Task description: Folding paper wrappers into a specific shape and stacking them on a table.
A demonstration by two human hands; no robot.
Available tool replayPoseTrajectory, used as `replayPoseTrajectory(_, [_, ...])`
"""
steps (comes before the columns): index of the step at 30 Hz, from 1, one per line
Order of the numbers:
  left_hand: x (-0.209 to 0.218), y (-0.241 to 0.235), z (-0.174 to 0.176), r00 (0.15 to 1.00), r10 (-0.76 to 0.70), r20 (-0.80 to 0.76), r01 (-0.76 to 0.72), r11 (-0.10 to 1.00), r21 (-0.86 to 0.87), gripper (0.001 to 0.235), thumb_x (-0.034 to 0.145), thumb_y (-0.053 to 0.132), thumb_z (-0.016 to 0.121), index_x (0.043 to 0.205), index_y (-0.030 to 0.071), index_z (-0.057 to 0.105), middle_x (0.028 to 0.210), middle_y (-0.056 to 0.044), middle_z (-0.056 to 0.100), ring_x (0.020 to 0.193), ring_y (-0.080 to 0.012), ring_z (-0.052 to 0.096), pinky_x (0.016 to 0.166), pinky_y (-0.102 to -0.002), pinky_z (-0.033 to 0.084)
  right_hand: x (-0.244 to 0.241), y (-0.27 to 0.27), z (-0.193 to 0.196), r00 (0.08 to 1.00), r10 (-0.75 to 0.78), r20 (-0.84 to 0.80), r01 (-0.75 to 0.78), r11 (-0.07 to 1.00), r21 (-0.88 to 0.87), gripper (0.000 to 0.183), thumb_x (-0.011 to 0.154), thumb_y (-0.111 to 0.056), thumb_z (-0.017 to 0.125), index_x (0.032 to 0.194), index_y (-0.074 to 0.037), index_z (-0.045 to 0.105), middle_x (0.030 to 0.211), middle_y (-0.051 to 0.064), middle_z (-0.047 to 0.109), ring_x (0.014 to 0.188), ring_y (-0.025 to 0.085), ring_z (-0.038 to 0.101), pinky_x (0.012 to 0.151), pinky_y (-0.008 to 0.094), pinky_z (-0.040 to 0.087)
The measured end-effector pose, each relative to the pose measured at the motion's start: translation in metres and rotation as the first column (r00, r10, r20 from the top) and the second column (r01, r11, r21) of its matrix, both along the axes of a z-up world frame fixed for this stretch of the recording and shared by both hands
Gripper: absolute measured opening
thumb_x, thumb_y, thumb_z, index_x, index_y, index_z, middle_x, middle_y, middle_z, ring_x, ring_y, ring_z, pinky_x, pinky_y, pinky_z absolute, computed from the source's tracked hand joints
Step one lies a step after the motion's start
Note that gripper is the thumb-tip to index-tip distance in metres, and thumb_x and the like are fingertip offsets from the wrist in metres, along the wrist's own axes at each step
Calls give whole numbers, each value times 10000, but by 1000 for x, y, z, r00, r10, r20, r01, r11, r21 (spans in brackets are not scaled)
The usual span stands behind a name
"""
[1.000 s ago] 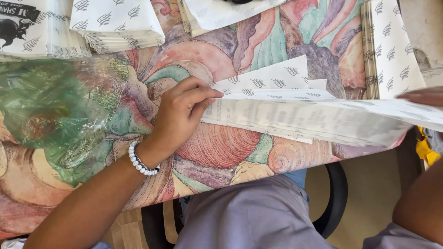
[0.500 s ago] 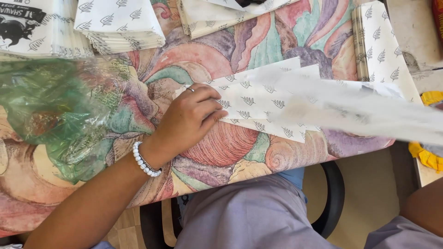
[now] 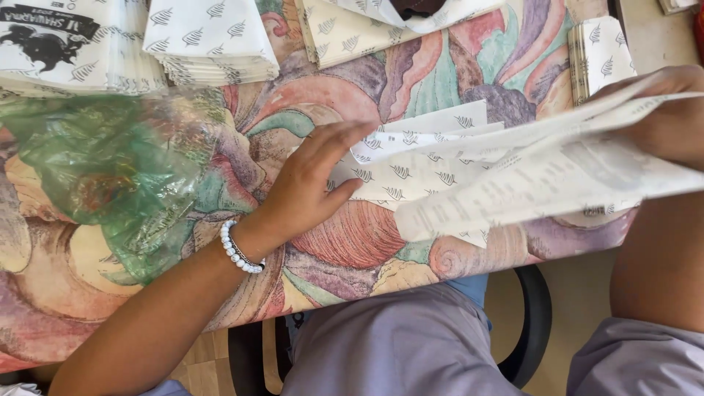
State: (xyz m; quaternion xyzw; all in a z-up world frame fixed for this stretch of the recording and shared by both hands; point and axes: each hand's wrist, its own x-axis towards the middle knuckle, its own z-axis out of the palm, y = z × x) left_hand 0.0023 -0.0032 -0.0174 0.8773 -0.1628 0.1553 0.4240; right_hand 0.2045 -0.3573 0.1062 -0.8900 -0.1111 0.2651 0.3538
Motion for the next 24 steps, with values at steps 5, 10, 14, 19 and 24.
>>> replayPoseTrajectory(5, [2, -2, -4, 995, 60, 85, -50, 991, -121, 230, 1022, 170, 644, 1156, -10, 695, 1110, -157, 723, 1049, -313, 688, 929, -429, 559, 52, -52, -66, 896, 238, 375, -242, 970, -37, 258, 1019, -108, 786, 1190, 75, 725, 1060, 190, 717, 950, 194, 649, 727, 290, 503])
replayPoseTrajectory(10, [-5, -6, 7, 988, 145, 55, -131, 970, -204, 247, 1037, 150, 607, 853, -13, 581, 788, -116, 615, 745, -234, 570, 670, -357, 445, 69, -92, -138, 879, -6, 478, -156, 941, 299, 178, 1142, -80, 819, 1155, 3, 663, 1209, 110, 672, 1155, 190, 660, 966, 329, 562])
replayPoseTrajectory(14, [-4, -6, 13, 978, 198, -64, -207, 954, -216, 152, 1016, 136, 619, 955, 7, 669, 794, -72, 658, 700, -174, 621, 578, -293, 462, 50, -67, -113, 826, 209, 523, -444, 813, 377, 395, 933, -172, 726, 1184, 119, 635, 1208, 315, 662, 1120, 375, 696, 990, 405, 577])
replayPoseTrajectory(19, [1, -2, 5, 980, 178, 95, -169, 981, -92, 129, 945, -67, 643, 1056, -29, 696, 1111, -144, 695, 1056, -312, 646, 935, -426, 536, 32, -48, -104, 888, 253, 384, -401, 834, 379, 345, 832, -14, 765, 1139, 108, 664, 1146, 276, 690, 1007, 314, 722, 879, 350, 634])
replayPoseTrajectory(24, [2, 1, -8, 979, 186, 82, -189, 981, 34, 306, 917, -135, 617, 1139, 40, 734, 1070, -100, 721, 1043, -305, 599, 892, -426, 482, 27, -68, -102, 791, 332, 514, -489, 848, 206, 49, 935, 15, 751, 981, 2, 741, 1090, 174, 731, 881, 199, 733, 795, 241, 591])
